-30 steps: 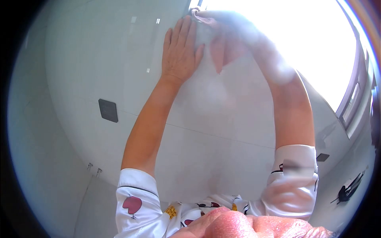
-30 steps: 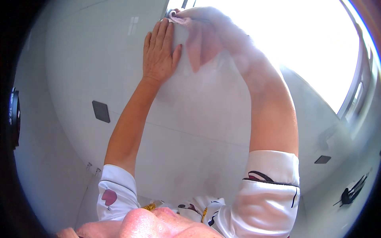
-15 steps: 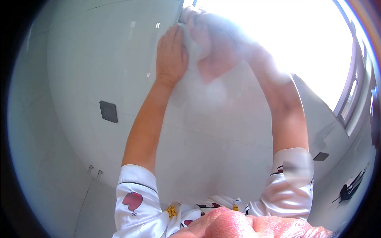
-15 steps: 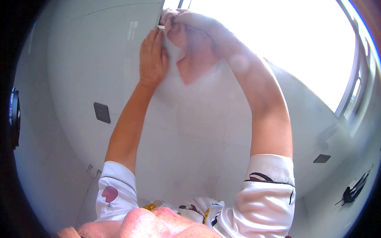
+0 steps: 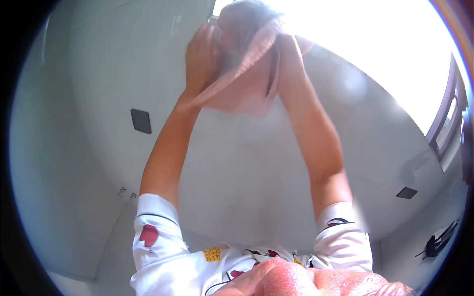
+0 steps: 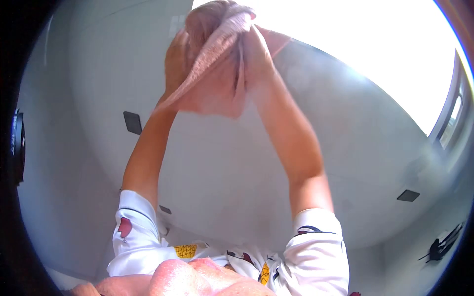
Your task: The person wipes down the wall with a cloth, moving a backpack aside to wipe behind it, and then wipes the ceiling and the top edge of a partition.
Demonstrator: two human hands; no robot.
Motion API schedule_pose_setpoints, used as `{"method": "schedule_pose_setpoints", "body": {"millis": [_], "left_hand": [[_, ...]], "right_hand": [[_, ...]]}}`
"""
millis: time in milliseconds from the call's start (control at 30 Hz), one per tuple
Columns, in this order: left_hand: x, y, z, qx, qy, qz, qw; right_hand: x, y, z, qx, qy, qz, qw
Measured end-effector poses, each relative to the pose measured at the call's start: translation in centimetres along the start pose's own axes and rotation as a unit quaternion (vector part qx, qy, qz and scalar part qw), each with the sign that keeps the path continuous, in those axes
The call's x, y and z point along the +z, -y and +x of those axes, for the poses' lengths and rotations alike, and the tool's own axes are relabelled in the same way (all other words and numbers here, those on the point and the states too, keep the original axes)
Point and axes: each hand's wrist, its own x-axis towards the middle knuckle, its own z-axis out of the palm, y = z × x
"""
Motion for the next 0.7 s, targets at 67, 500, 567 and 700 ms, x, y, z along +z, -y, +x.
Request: {"method": "schedule_pose_setpoints", "body": {"millis": [67,500,567,700], "left_hand": [[-3.2,-5.3,-2.8,-0.142,0.038,-0.141,0.979],[-5.7,-20.8,-24.0,-0.591,0.191,-0.413,0.666],[-6.2,-22.2,-25.4,-0.632,0.177,-0.395,0.643],[-6.2,-26.8,-25.1,-0.649,0.244,-0.218,0.686]], "right_hand": [[-1.5,-3.1,-3.8,-0.012,-0.036,0.049,0.998],[-4.0,-19.2,-25.4,0.188,-0.088,0.372,0.905],[-5.2,-18.7,-27.9,0.209,-0.111,0.386,0.892],[-9.7,-17.0,-33.5,0.205,-0.141,0.386,0.888]]}}
